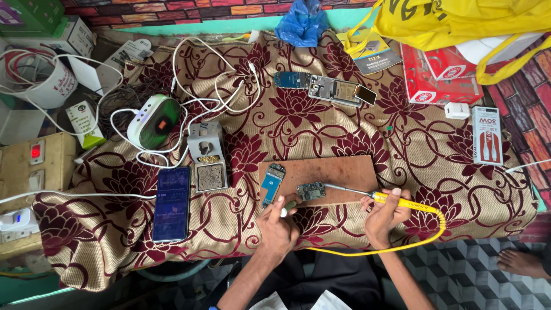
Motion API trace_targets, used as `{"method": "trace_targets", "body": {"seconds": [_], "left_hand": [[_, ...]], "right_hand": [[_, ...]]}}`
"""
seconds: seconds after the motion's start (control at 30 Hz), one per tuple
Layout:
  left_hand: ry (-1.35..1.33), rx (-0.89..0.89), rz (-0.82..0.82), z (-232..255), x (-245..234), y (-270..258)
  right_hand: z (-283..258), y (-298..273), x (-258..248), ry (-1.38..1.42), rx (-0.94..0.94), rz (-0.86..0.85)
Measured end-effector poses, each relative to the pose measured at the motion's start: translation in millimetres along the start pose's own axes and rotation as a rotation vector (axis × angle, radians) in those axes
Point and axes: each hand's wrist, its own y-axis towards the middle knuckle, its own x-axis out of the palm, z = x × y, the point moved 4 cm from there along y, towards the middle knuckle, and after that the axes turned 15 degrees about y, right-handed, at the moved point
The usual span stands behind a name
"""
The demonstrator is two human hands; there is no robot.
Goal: The person uses a soldering iron and solder wire to work on a small circuit board placed on a wooden block. They repeatedly apply heat and solder to specific points on the board while holding it steady with their other hand.
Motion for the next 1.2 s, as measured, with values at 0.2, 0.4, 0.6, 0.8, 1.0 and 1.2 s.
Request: {"method": "trace_targets", "body": {"seconds": [0.2, 0.4, 0.6, 0.8, 1.0, 1.2], "left_hand": [[-0.082, 0.017, 0.027, 2.6, -3.8, 2.4], [-0.061, -0.011, -0.006, 4.5, -5.3, 5.0], [-0.037, -0.005, -0.010, 4.1, -4.8, 5.2], [-0.146, 0.011, 0.018, 6.1, -7.6, 10.1], [-0.159, 0.016, -0.029, 5.8, -8.9, 8.3], [-0.095, 0.038, -0.010, 5.3, -7.1, 5.7]], "right_hand": [[-1.2, -0.7, 0.1, -0.037, -0.022, -0.022], [-1.0, 0.3, 0.3, -0.015, 0.011, -0.003], [-0.5, -0.6, -4.1, 0.037, 0.013, 0.000], [1.8, -1.8, -6.5, 0.044, 0.016, -0.036], [0.5, -2.6, -2.1, -0.055, 0.009, -0.121], [-5.1, -6.2, 9.9, -0.170, -0.106, -0.261]]}}
